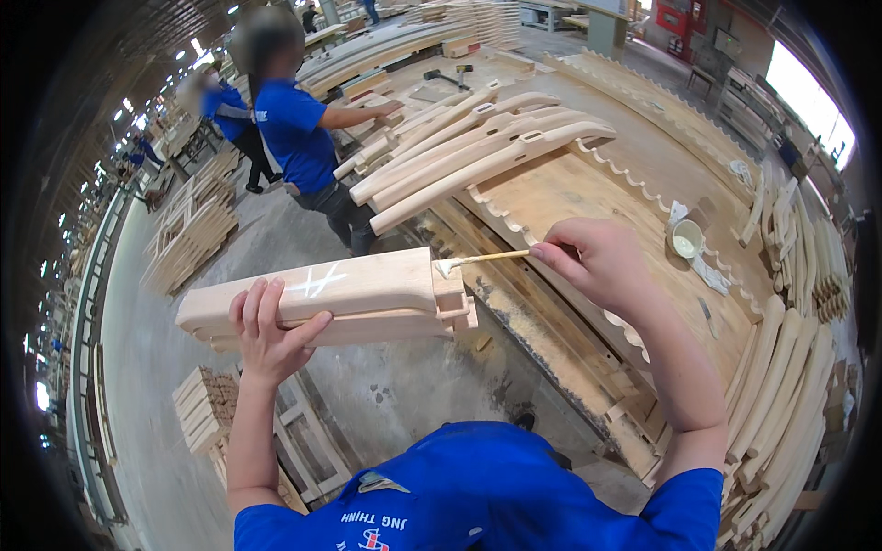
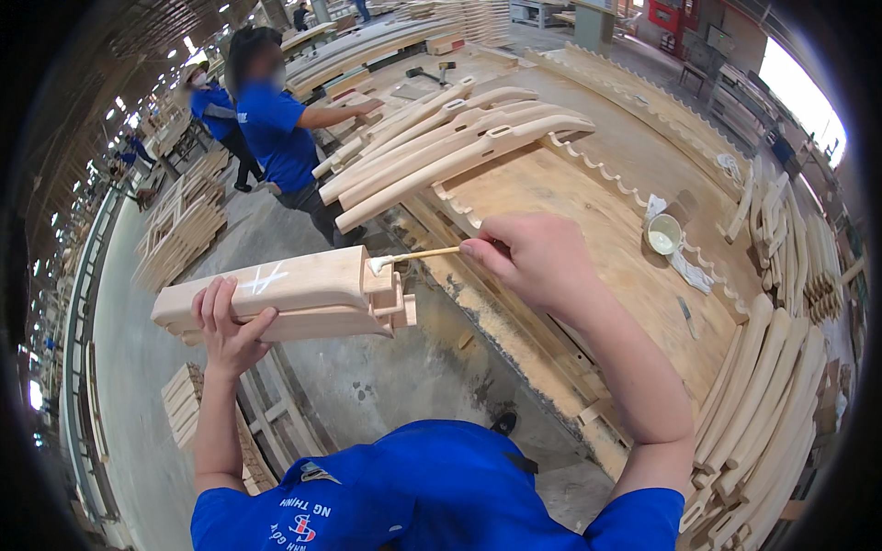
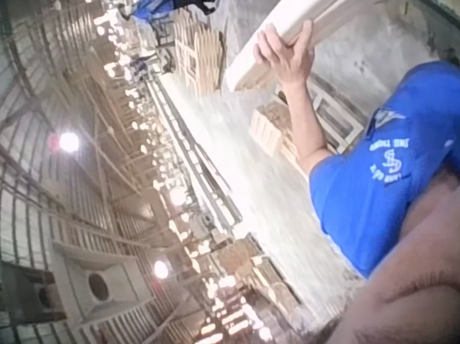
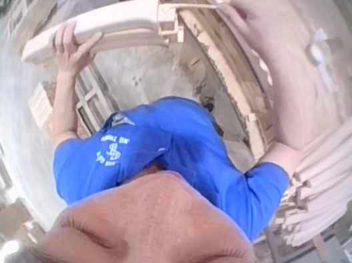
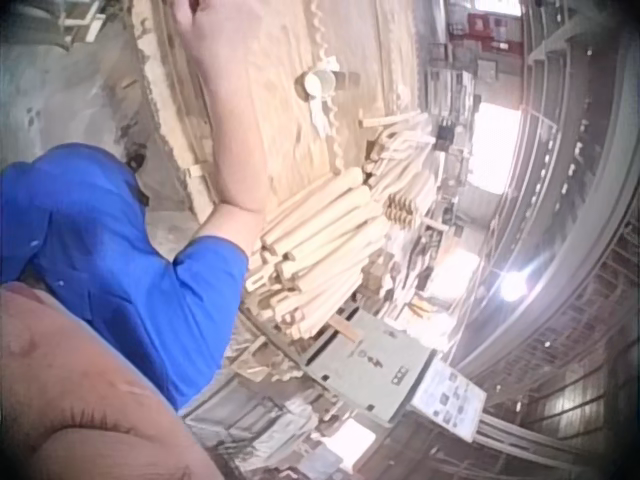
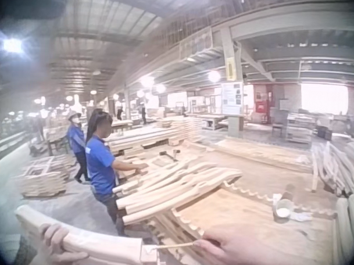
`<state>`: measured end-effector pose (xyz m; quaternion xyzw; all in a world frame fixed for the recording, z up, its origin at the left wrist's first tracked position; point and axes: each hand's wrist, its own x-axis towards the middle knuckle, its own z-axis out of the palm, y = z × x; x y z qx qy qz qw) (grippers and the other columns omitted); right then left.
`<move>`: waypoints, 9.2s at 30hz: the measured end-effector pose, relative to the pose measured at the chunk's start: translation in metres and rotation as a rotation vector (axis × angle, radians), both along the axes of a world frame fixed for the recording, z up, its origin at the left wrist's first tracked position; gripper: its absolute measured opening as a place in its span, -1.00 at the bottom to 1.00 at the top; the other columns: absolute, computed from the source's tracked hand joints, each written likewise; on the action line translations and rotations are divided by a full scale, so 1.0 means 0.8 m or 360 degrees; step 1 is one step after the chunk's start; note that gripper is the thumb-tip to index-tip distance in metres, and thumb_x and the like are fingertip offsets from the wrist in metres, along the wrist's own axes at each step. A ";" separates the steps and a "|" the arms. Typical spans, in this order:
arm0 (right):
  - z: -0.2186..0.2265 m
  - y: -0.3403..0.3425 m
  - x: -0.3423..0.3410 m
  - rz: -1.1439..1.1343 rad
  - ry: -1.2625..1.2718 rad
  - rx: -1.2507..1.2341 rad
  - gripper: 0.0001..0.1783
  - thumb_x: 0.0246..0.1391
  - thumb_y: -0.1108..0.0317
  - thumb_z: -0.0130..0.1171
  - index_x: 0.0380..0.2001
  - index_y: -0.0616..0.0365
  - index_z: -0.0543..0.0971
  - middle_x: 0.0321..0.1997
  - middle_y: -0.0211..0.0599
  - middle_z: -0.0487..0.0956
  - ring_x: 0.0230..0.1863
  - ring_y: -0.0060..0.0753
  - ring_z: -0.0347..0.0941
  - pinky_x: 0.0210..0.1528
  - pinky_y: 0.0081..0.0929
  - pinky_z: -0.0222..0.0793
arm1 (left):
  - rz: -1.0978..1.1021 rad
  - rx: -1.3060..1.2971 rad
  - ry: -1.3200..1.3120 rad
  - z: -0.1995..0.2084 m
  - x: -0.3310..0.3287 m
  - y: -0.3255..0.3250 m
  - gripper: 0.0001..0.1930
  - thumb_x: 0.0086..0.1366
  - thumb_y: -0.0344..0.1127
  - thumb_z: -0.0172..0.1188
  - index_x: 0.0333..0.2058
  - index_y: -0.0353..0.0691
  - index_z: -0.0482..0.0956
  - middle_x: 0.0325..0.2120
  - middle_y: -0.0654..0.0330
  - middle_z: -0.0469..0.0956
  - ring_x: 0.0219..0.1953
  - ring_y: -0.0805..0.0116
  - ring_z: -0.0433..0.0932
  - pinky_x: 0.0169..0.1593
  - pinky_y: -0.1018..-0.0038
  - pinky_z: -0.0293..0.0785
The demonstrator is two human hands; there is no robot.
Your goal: The person applies glue to the ends of wooden chair legs using a small stick. They repeatedly pick up legs, dip the stick into a container of glue, and apply it to the leg ends before placing them back on the table.
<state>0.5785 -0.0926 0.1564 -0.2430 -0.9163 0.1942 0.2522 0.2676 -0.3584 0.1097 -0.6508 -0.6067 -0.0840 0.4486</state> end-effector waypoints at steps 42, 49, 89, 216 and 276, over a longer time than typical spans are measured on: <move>-0.089 0.000 -0.014 0.0283 0.0032 0.0009 -0.76 0.01 0.13 0.19 -0.57 0.03 0.54 -0.62 -0.39 0.49 -0.54 -0.29 0.43 -0.50 -0.40 0.31 | 0.0121 -0.0150 -0.0121 -0.004 -0.013 -0.042 -0.19 -0.49 -0.37 0.44 -0.11 0.44 0.43 0.09 0.13 0.22 0.14 0.06 0.21 0.16 0.13 0.06; -0.102 -0.015 -0.025 0.0302 0.0105 0.0204 -0.77 -0.01 0.19 0.23 -0.60 0.05 0.52 -0.67 -0.37 0.43 -0.60 -0.31 0.38 -0.56 -0.40 0.24 | 0.0174 -0.0177 -0.0153 -0.006 -0.013 -0.040 -0.17 -0.51 -0.37 0.44 -0.11 0.43 0.43 0.08 0.13 0.22 0.14 0.06 0.21 0.16 0.12 0.06; -0.118 0.017 0.039 0.0002 -0.0106 -0.1001 -0.76 0.02 0.24 0.21 -0.55 0.19 0.51 -0.68 -0.43 0.37 -0.63 -0.57 0.23 -0.53 -0.53 0.17 | 0.0020 -0.1086 -0.1405 -0.098 0.016 0.011 -0.03 -0.35 -0.17 0.36 0.21 0.02 0.25 0.09 -0.09 0.19 0.13 -0.10 0.19 0.20 0.12 0.03; -0.190 -0.001 -0.048 0.0808 -0.0115 0.0107 -0.65 0.03 0.01 0.17 -0.64 -0.01 0.46 -0.63 -0.49 0.41 -0.43 -0.39 0.34 -0.05 -0.32 0.06 | 0.0894 -0.1542 -0.4727 -0.161 -0.022 -0.096 -0.05 -0.31 -0.18 0.38 0.17 -0.36 0.27 0.06 -0.03 0.42 0.07 0.11 0.44 0.19 0.37 0.28; -0.190 -0.034 -0.062 0.0457 0.0014 0.0439 -0.69 -0.11 0.12 0.29 -0.63 -0.03 0.40 -0.56 -0.47 0.31 -0.41 -0.38 0.27 -0.12 -0.30 0.09 | 0.0656 -0.2046 -0.4501 -0.192 -0.079 -0.060 0.02 -0.28 -0.23 0.31 0.27 -0.25 0.10 0.11 0.02 0.36 0.08 0.20 0.42 0.15 0.40 0.32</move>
